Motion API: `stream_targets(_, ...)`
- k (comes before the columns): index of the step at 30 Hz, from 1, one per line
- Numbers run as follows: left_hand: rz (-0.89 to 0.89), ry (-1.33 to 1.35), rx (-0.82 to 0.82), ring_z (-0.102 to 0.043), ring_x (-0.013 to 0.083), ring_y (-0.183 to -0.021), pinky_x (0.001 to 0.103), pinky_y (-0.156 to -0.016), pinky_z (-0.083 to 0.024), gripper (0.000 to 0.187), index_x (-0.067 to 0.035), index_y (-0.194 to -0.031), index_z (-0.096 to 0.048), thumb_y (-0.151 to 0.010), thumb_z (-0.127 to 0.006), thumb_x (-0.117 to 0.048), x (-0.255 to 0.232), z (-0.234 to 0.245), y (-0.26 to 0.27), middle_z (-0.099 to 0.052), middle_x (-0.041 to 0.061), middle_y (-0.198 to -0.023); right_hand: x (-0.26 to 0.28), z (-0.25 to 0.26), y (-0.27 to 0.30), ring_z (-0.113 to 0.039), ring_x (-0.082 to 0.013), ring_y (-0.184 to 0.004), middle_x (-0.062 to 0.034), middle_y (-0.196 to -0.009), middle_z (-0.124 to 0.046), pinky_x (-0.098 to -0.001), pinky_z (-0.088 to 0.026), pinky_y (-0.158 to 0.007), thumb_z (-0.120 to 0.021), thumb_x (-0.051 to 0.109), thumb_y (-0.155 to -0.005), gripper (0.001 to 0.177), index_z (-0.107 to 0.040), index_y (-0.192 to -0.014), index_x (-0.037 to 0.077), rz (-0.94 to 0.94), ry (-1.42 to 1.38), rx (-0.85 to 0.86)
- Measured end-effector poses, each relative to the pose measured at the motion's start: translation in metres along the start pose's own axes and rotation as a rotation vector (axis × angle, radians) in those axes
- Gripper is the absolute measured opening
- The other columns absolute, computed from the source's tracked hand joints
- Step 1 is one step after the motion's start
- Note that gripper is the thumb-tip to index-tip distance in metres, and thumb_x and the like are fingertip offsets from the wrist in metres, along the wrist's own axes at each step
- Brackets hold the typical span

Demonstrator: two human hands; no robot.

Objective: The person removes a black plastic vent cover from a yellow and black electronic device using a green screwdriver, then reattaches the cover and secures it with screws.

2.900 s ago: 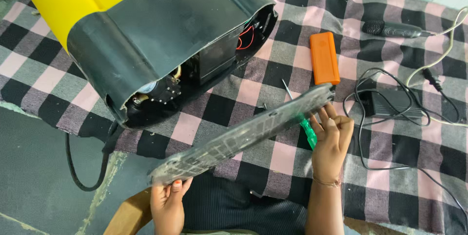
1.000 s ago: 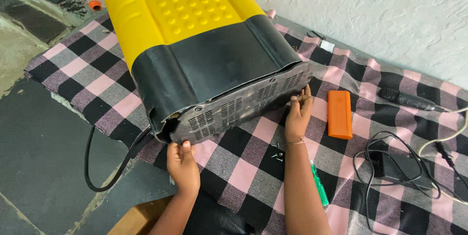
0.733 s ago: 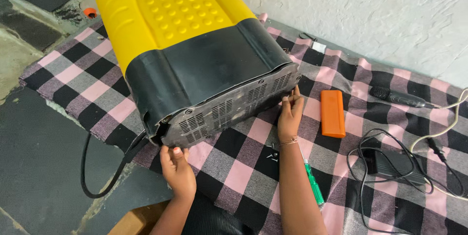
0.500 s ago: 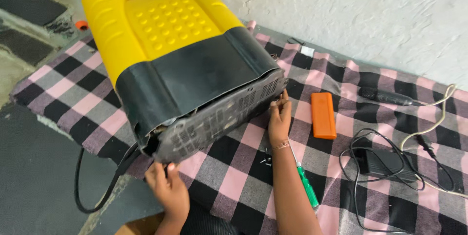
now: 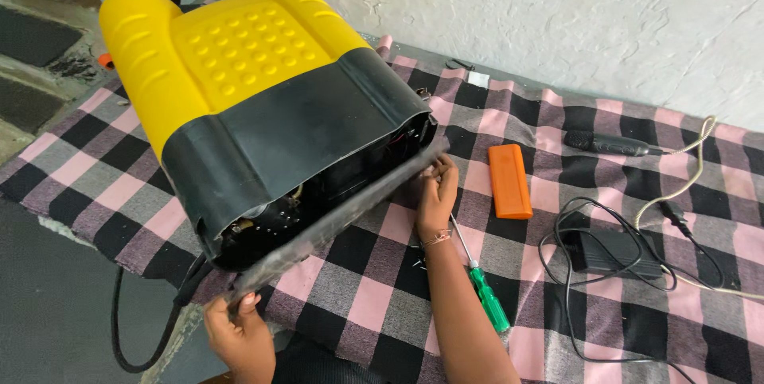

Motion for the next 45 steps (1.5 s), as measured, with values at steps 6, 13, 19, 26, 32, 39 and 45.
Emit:
stream_targets(6,-0.066,-0.163,0.096,-0.068,0.0300,-0.106,0.036,-0.073,-0.054,0.031,0.005,-0.109,-0.055,-0.081,-0.054,0.019,-0.006,0.006,0.003,-0.061,0.019,-0.115,0.002,0.010,0.000,-0.067,-0.0196,-0.107,-0.0130,-0.118,-0.069,-0.0300,-0.054,-0.095,-0.046,0.008,-0.102,0.029,-0.062,-0.124,0.000,-0.092,-0.150,-0.167)
stream_targets(13,-0.061,-0.114,0.162,-0.065,0.0325,-0.118,0.044,-0.103,-0.054,0.040,0.006,-0.112,-0.059,-0.078,-0.045,0.020,-0.007,0.004,0.009,-0.055,0.021,-0.120,0.003,0.012,-0.002,-0.069,-0.0185,-0.104,-0.0124,-0.115,-0.072,-0.0294,-0.054,-0.094,-0.048,0.008,-0.101,0.028,-0.064,-0.122,0.000,-0.098,-0.077,-0.184)
stream_targets(19,-0.214,-0.095,0.242,-0.065,0.0321,-0.118,0.041,-0.102,-0.057,0.017,0.005,-0.100,-0.067,-0.084,-0.064,0.010,-0.011,-0.003,0.022,-0.057,0.018,-0.117,-0.023,0.021,-0.003,-0.069,-0.0187,-0.102,-0.0121,-0.114,-0.071,-0.0307,-0.055,-0.092,-0.048,0.012,-0.103,0.028,-0.063,-0.122,0.000,-0.336,-0.591,-0.079)
stream_targets(26,-0.345,-0.081,0.284,-0.066,0.0325,-0.117,0.039,-0.098,-0.057,0.020,0.006,-0.102,-0.069,-0.090,-0.056,0.016,-0.014,-0.006,0.020,-0.057,0.016,-0.115,-0.041,0.024,-0.001,-0.069,-0.0191,-0.102,-0.0120,-0.114,-0.071,-0.0313,-0.056,-0.092,-0.048,0.014,-0.103,0.028,-0.063,-0.122,0.001,-0.596,-0.822,0.028)
stream_targets(32,-0.338,-0.105,0.270,-0.067,0.0317,-0.116,0.038,-0.097,-0.057,0.015,0.006,-0.102,-0.069,-0.091,-0.061,0.013,-0.014,-0.008,0.014,-0.059,0.016,-0.115,-0.039,0.025,-0.004,-0.069,-0.0195,-0.102,-0.0119,-0.114,-0.071,-0.0318,-0.056,-0.092,-0.048,0.015,-0.104,0.028,-0.063,-0.122,0.001,-0.640,-0.833,0.045)
stream_targets(39,-0.351,-0.095,0.281,-0.068,0.0315,-0.116,0.037,-0.096,-0.057,0.016,0.004,-0.101,-0.071,-0.089,-0.064,0.012,-0.009,-0.017,0.013,-0.061,0.014,-0.114,-0.026,0.021,-0.015,-0.069,-0.0199,-0.102,-0.0118,-0.114,-0.070,-0.0324,-0.056,-0.092,-0.048,0.017,-0.105,0.028,-0.063,-0.122,0.002,-0.623,-0.825,0.053)
stream_targets(45,-0.343,-0.130,0.319,-0.068,0.0305,-0.116,0.037,-0.096,-0.057,0.018,0.003,-0.102,-0.073,-0.089,-0.063,0.011,-0.007,-0.022,0.013,-0.064,0.015,-0.116,-0.012,0.037,-0.015,-0.068,-0.0203,-0.102,-0.0117,-0.114,-0.070,-0.0330,-0.056,-0.092,-0.048,0.018,-0.105,0.028,-0.063,-0.122,0.002,-0.611,-0.800,0.042)
Point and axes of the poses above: each hand's wrist, its own y-axis away from the middle knuckle, its own z-axis out of the back of the hand, x = y × z, the point moved 4 cm from there along -y, towards the middle knuckle
